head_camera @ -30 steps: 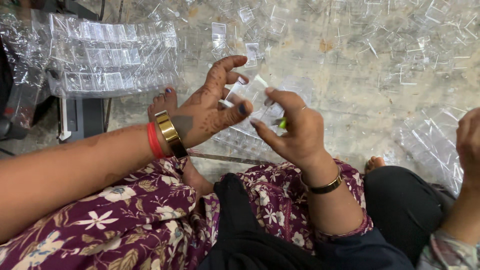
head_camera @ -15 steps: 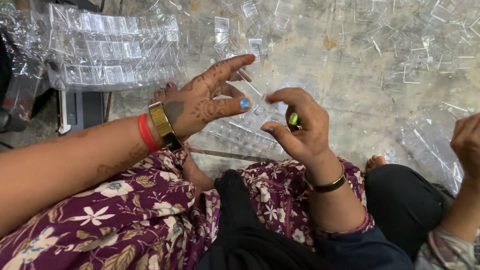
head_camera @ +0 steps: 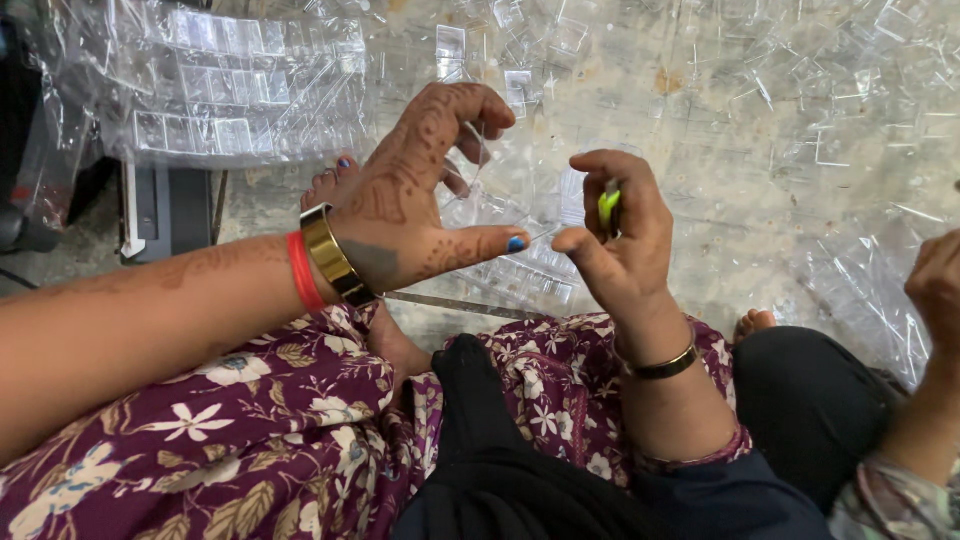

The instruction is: The person sits on the floor assembling small clear plastic boxes, snapping the folded plastic sheets into box shapes by hand and using a small green utility knife to trim and separate the pieces, setting finished boxes aside with others on the floor.

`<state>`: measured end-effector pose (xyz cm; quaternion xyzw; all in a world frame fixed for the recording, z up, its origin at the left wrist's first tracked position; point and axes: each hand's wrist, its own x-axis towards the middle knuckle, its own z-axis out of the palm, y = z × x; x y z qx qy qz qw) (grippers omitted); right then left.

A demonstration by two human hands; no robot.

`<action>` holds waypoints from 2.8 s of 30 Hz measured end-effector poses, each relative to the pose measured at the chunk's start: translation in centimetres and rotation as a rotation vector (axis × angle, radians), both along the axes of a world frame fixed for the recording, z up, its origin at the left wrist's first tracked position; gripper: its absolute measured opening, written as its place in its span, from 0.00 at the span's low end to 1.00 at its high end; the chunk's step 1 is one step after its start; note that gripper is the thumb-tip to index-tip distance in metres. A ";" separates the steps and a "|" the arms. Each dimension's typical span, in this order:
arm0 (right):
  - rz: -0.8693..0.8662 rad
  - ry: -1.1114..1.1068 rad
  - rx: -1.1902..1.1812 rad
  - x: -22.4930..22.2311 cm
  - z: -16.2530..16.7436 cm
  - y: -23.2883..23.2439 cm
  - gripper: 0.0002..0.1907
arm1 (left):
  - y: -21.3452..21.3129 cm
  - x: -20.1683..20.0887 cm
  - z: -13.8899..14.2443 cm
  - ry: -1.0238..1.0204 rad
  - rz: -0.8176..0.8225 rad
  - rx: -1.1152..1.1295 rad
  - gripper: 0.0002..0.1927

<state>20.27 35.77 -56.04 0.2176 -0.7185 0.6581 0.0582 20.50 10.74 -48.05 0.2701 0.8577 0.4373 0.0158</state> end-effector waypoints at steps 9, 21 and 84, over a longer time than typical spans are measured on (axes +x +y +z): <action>0.044 0.084 0.273 -0.4 -1.1 0.9 0.42 | 0.7 0.0 0.6 0.207 -0.090 -0.008 0.42; -0.065 0.328 0.427 0.2 -2.5 0.4 0.26 | 1.1 0.2 0.7 0.394 -0.043 -0.101 0.42; 0.453 0.241 0.206 0.4 3.2 -0.1 0.08 | 1.4 -0.1 -0.4 -0.431 -0.040 0.713 0.26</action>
